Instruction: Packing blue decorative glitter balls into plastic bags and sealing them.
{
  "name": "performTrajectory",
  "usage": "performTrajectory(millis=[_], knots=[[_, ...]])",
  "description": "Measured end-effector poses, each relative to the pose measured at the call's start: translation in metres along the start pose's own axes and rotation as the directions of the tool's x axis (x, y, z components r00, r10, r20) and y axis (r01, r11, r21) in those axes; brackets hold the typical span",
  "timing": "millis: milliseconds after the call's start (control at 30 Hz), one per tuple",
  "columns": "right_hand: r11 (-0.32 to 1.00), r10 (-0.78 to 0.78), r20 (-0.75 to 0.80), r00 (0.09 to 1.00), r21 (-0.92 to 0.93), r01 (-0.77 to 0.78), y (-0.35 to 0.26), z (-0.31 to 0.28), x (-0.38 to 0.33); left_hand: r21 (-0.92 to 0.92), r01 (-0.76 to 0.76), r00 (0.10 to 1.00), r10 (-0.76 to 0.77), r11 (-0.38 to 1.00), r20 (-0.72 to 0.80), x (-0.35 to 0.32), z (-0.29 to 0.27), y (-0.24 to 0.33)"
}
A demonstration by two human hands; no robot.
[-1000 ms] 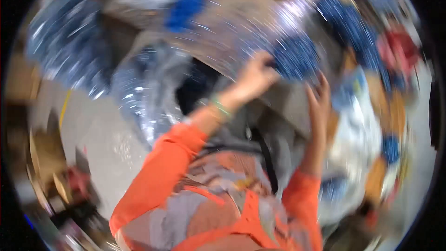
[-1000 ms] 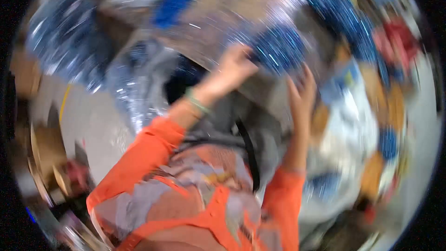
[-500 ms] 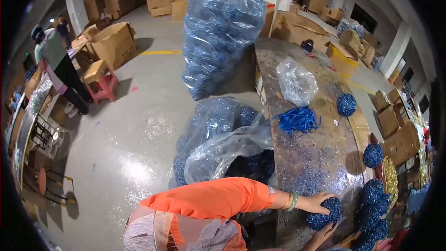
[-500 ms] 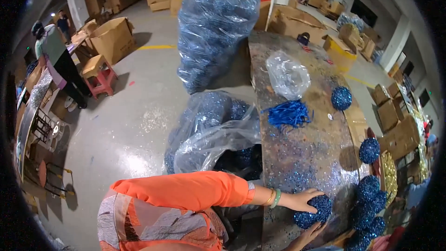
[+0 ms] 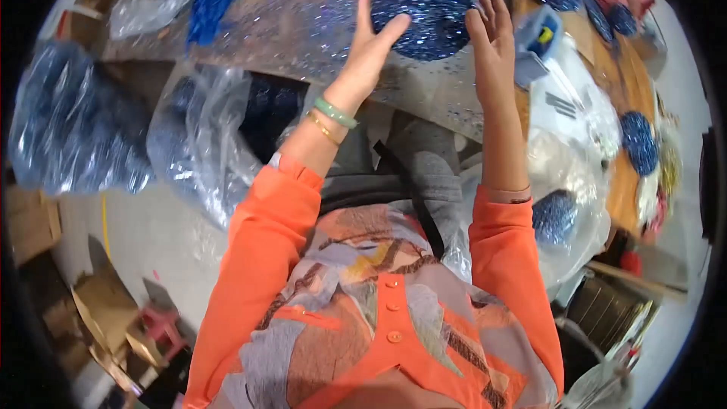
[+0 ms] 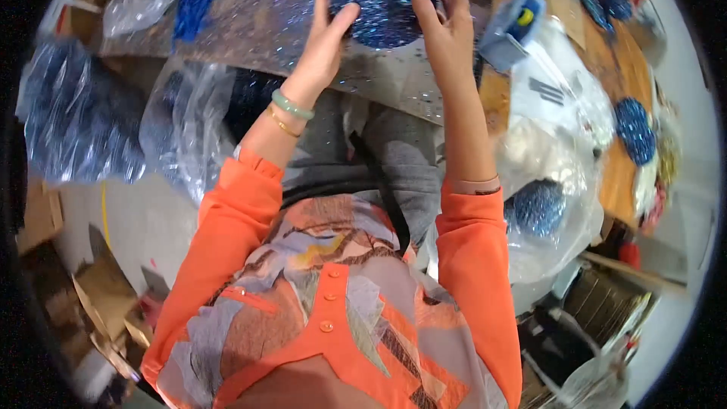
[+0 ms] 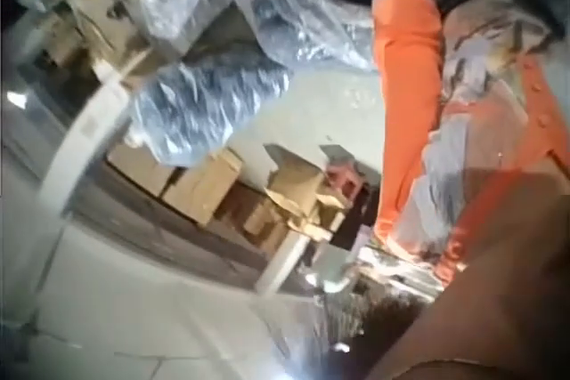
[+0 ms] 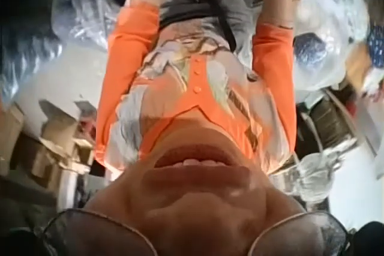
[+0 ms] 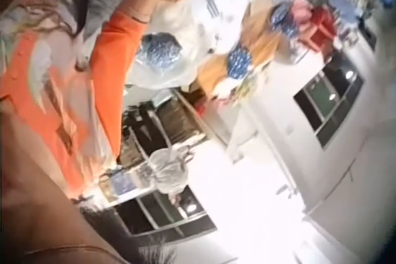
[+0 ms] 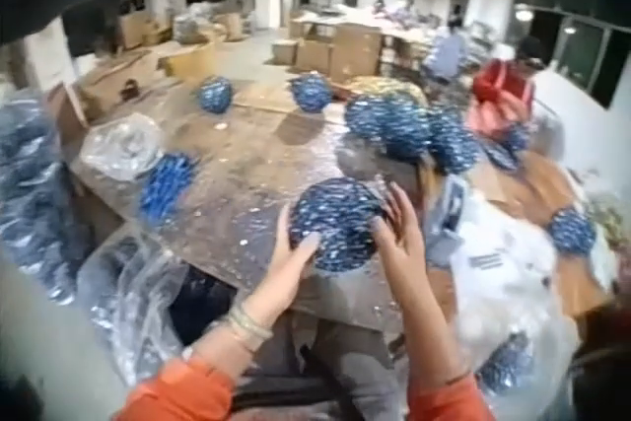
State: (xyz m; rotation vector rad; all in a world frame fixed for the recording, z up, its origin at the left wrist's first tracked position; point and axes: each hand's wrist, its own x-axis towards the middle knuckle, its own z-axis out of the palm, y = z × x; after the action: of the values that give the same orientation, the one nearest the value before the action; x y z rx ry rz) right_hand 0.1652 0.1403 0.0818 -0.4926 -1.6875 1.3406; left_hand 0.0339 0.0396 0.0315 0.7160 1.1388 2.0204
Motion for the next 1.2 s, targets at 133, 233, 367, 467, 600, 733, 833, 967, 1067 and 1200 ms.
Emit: performTrajectory(millis=[133,233,367,467,600,733,833,967,1067,1200], knots=[[1.000,0.029,-0.071,0.997,0.011,-0.029,-0.026,-0.027,-0.009,-0.114,0.043,0.996,-0.034,0.993,0.077,-0.009,0.025,-0.016],[0.981,0.089,-0.073,0.993,-0.166,-0.100,-0.011,-0.042,-0.023,-0.161,0.077,0.991,-0.059,0.984,0.116,-0.016,0.034,-0.019],[0.986,0.088,-0.030,0.996,-0.139,-0.091,0.005,-0.012,-0.032,-0.216,0.184,0.982,-0.171,0.959,0.075,-0.028,0.003,-0.008],[0.988,0.108,0.006,0.994,-0.113,-0.106,0.011,0.001,-0.024,-0.234,0.173,0.985,-0.165,0.957,0.053,-0.025,-0.009,0.002],[0.964,0.085,0.068,0.994,-0.258,-0.064,0.011,0.010,-0.011,-0.257,0.216,0.975,-0.221,0.942,0.010,-0.012,-0.015,0.017],[0.936,0.003,0.095,0.996,-0.350,0.031,0.007,0.026,-0.002,-0.237,0.218,0.973,-0.228,0.947,-0.015,-0.003,-0.026,0.023],[0.929,0.008,0.088,0.996,-0.370,0.026,0.014,0.027,0.002,-0.201,0.212,0.974,-0.223,0.957,-0.034,-0.002,-0.024,0.015],[0.911,0.079,0.099,0.992,-0.410,-0.032,0.026,0.028,-0.002,-0.231,0.152,0.983,-0.170,0.961,-0.062,-0.005,-0.022,0.003],[0.911,0.119,0.085,0.989,-0.406,-0.074,0.029,0.026,-0.004,-0.212,0.185,0.966,-0.217,0.960,-0.142,-0.008,-0.025,-0.011],[0.909,0.138,0.087,0.987,-0.407,-0.091,0.035,0.028,-0.007,-0.144,0.231,0.944,-0.258,0.962,-0.207,-0.010,-0.023,-0.004]])
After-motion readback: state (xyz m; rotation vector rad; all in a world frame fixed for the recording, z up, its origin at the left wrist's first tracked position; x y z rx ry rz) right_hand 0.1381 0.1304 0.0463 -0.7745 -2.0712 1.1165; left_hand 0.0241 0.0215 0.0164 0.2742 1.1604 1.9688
